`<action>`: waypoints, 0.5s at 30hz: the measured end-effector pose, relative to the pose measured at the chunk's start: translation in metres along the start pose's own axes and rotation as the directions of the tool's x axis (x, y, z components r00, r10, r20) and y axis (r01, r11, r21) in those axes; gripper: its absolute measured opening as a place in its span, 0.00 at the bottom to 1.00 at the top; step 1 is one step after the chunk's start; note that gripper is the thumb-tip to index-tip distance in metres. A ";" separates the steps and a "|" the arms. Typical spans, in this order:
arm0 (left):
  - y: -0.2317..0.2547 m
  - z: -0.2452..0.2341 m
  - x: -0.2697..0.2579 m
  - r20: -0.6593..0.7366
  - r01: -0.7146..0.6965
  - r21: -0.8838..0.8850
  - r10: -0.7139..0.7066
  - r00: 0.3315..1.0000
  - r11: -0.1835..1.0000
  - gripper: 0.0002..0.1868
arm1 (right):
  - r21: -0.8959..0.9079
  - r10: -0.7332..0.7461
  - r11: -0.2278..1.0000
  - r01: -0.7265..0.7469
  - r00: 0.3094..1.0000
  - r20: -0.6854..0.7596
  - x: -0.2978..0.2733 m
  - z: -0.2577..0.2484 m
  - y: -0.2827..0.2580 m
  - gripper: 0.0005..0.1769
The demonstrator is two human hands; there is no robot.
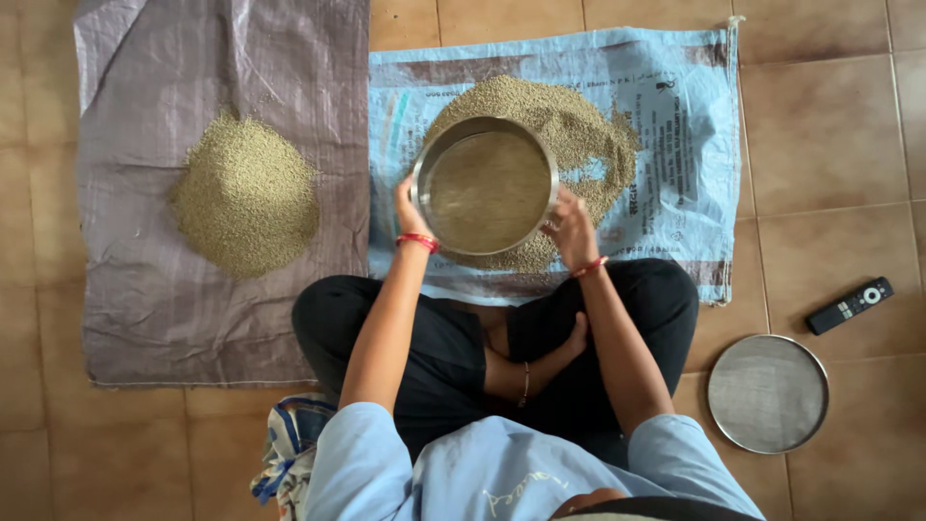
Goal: The person sits on the floor and uses a round metal sieve to sift grains from a large pile on a sack. They shake the sieve to separate finer particles, which fall onto a cloth, and periodically pour the remaining grains back onto the pile.
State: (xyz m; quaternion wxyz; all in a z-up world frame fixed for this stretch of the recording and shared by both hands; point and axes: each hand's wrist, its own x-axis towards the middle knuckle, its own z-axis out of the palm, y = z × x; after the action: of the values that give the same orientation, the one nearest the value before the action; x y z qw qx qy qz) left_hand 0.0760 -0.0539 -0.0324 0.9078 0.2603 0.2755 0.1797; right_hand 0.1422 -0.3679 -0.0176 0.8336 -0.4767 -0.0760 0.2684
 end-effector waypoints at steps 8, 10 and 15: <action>-0.023 0.026 -0.036 0.201 0.070 0.330 -0.142 0.969 0.942 0.23 | 0.158 -0.032 0.978 0.136 0.847 -0.531 0.008 -0.058 0.005 0.44; -0.031 0.029 -0.043 0.459 -0.038 0.298 -0.108 0.882 0.954 0.23 | 0.145 -0.061 0.977 0.158 0.853 -0.519 0.005 -0.053 -0.003 0.44; -0.017 0.012 -0.007 0.154 -0.034 0.154 0.010 0.988 0.988 0.22 | 0.020 -0.073 0.997 0.078 0.979 -0.192 -0.002 0.000 -0.026 0.41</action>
State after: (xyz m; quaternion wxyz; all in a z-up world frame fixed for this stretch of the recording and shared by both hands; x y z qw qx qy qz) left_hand 0.0812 -0.0753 -0.0310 0.9011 0.3466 0.2154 0.1470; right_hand 0.1501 -0.3790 0.0044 0.8530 -0.4857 -0.0100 0.1907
